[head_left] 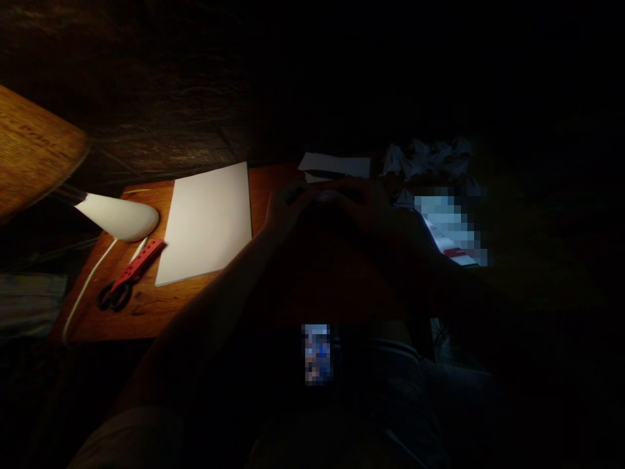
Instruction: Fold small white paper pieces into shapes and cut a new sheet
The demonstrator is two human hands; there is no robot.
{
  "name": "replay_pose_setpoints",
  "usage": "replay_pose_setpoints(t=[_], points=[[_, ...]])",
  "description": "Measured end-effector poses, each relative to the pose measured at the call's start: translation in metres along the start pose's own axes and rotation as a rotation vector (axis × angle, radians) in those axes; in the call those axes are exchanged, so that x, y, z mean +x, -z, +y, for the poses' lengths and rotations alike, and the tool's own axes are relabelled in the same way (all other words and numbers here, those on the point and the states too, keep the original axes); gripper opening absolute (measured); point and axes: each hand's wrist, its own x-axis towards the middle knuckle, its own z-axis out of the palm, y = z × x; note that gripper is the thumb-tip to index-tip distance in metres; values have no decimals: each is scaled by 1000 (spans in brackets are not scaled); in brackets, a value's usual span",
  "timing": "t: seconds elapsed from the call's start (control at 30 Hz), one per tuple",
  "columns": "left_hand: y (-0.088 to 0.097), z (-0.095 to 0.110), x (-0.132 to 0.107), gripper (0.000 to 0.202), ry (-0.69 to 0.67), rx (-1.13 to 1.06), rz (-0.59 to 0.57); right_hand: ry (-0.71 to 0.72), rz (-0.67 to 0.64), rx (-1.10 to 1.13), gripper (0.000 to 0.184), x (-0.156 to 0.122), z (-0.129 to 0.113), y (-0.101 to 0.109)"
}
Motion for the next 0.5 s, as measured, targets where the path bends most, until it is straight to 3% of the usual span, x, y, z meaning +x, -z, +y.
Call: replay_pose_setpoints(t=[0.3,0.5], points=[[3,-9,5,48,-73,55,25,-9,-19,34,35,5,12,-3],[4,-12,6,48,-58,97,24,-11,38,26,38,5,14,-5]])
